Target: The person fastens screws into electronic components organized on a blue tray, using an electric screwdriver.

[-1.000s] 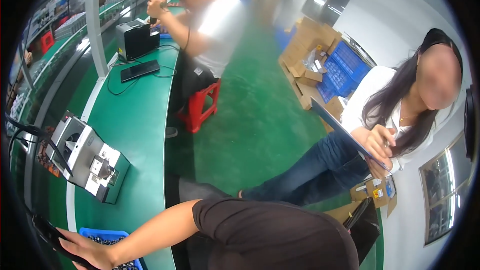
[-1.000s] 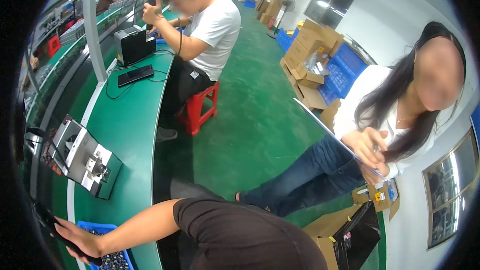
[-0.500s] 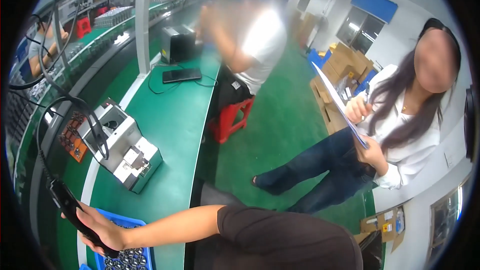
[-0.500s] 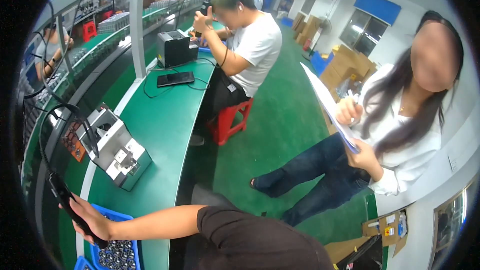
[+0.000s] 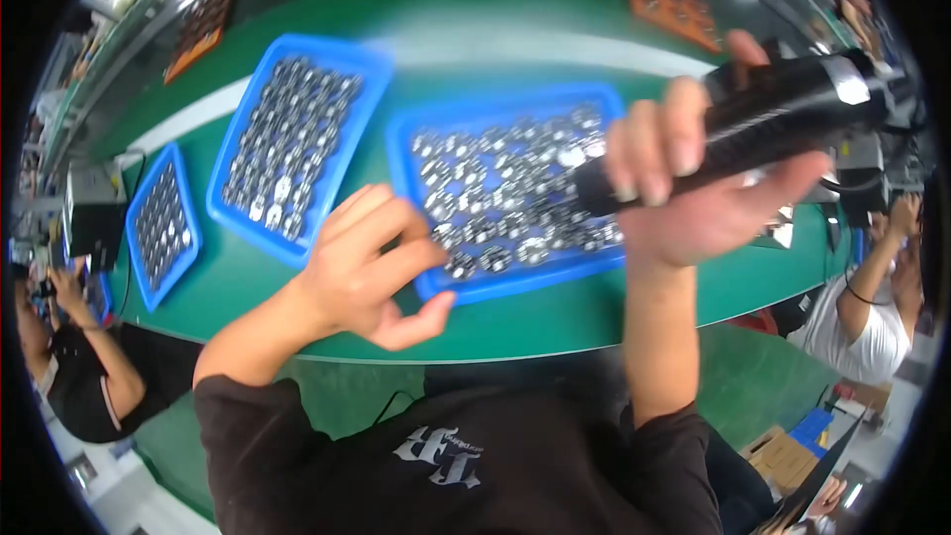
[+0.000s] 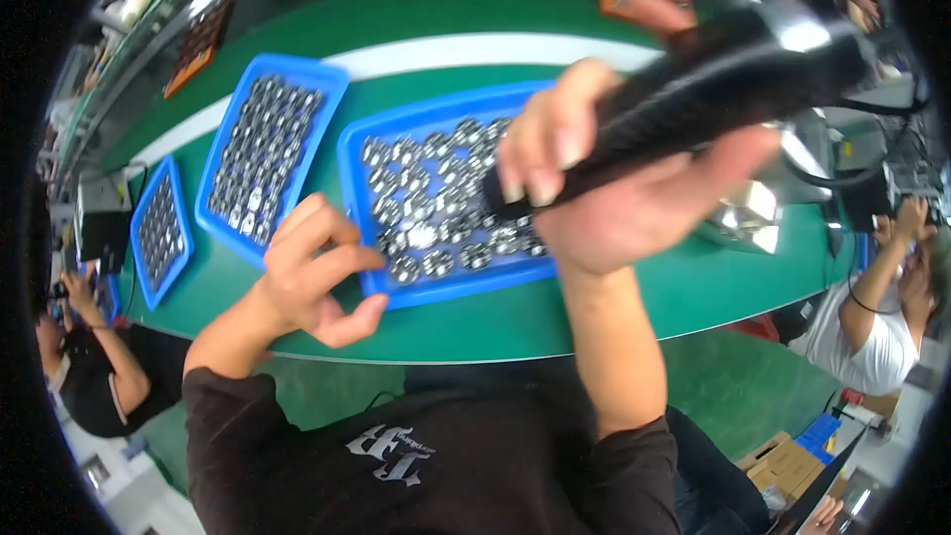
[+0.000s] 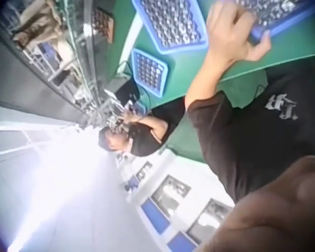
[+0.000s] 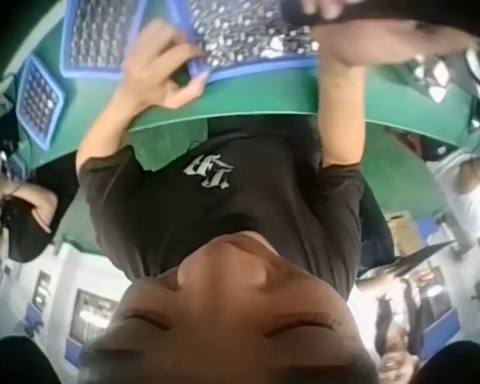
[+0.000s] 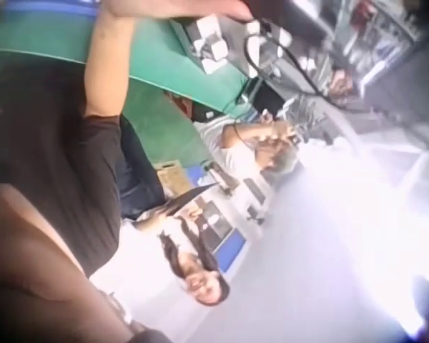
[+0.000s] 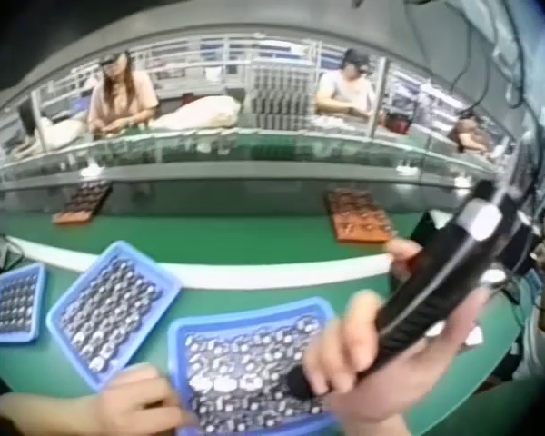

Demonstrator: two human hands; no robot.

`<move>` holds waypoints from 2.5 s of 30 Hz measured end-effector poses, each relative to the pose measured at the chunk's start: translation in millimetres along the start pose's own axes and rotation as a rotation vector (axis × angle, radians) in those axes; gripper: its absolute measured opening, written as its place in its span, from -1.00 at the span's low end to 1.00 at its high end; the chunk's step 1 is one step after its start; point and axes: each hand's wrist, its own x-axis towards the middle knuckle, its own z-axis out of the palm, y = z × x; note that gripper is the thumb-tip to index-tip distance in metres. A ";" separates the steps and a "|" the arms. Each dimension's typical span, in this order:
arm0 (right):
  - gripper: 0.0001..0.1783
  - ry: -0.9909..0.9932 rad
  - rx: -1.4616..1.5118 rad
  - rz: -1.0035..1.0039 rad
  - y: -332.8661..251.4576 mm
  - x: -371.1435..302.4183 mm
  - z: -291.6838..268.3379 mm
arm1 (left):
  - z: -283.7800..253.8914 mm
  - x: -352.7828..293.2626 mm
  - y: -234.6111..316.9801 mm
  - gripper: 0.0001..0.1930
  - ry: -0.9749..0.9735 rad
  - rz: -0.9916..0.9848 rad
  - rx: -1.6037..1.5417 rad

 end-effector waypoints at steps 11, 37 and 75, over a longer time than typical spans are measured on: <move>-0.08 -0.149 -0.044 0.155 10.9 -6.4 10.9 | 0.9 -33.1 -7.1 -0.62 -0.126 0.035 0.054; 0.16 0.085 -0.259 0.366 38.8 -30.1 73.1 | 5.9 -34.0 -5.4 -0.58 -0.048 -0.085 -0.099; -0.68 -0.016 0.205 0.990 53.2 -47.8 66.3 | 2.9 -43.3 6.0 -0.64 -0.055 -0.164 -0.053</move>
